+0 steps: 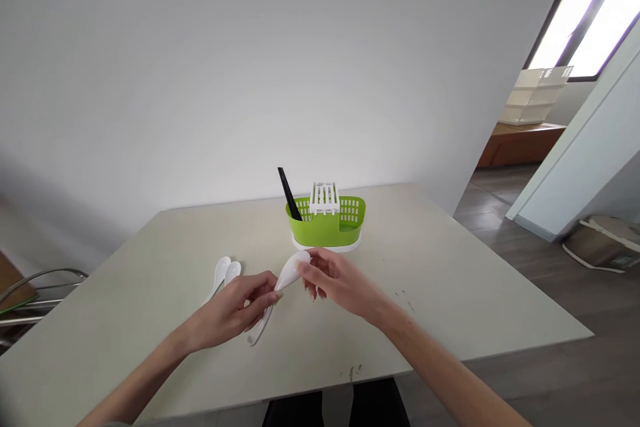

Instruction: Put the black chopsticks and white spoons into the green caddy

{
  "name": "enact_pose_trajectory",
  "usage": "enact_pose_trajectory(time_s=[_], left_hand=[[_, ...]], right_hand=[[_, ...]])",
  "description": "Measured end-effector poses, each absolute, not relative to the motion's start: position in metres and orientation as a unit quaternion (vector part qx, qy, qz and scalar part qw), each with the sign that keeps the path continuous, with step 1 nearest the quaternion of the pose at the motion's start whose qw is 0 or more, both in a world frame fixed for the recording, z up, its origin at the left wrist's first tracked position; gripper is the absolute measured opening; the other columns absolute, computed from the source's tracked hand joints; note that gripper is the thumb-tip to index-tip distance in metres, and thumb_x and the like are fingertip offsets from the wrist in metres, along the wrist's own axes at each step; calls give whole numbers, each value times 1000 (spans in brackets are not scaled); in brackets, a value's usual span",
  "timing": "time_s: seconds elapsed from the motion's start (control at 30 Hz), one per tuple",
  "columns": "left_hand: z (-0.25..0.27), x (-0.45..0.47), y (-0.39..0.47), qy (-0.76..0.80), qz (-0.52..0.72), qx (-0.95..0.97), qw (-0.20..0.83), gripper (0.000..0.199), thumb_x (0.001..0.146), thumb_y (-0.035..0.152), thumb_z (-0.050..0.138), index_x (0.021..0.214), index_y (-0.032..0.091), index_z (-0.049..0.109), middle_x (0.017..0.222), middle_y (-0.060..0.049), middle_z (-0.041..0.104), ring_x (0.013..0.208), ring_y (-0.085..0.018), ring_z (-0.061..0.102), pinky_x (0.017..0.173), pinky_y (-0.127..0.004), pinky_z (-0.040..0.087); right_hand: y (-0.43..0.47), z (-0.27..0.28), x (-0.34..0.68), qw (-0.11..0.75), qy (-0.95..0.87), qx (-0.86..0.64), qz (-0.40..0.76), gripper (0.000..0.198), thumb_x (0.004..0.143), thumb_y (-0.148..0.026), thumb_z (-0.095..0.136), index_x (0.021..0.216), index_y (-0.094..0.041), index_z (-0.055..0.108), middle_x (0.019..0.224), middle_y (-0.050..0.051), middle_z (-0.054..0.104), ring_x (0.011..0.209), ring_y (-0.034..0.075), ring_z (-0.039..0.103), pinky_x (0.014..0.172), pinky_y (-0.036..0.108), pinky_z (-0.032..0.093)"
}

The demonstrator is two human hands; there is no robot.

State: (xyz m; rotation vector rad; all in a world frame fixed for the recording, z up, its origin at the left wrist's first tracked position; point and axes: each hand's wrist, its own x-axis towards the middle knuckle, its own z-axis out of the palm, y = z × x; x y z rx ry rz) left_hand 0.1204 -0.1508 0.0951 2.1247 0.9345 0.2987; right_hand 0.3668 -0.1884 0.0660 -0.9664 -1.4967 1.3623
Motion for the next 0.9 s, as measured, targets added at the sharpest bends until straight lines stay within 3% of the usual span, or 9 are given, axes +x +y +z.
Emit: enact_pose_trajectory(time_s=[0.1,0.27,0.5,0.73,0.9], left_hand=[[90,121,-150,368,135,858,332,38,103,53,45,84,22,56,65,5,48,58,-12,39,55,-26,32],[81,128,-151,399,186,861,253,35,102,48,50,79,23,53,63,5,49,56,-12,40,56,-27,31],[54,128,-149,388,205,850,289,31,103,48,53,88,22,63,66,4,54,58,-12,45,56,-26,35],[50,114,-144,398,221,855,249,32,102,47,54,92,22,71,63,4,57,55,-11,46,55,-25,35],[51,111,-135,388,257,881,88,32,102,43,55,83,22,68,58,5,55,50,-10,44,54,-26,30]], right_hand=[[-185,73,360,451,-580,-410,540,49,92,-70,66,96,-21,66,71,-3,59,64,13,50,62,30,41],[-177,78,354,467,-546,-463,520,49,89,-71,68,91,-22,69,73,-3,57,64,13,48,64,30,41],[-173,86,356,474,-532,-459,530,44,87,-66,74,87,-22,69,77,-1,60,68,14,51,65,30,42],[-170,89,360,448,-550,-503,494,46,88,-68,70,91,-23,71,78,-1,61,65,13,50,68,32,44],[-174,94,352,436,-551,-525,480,39,88,-61,73,103,-26,68,83,-1,65,64,14,53,66,32,45]])
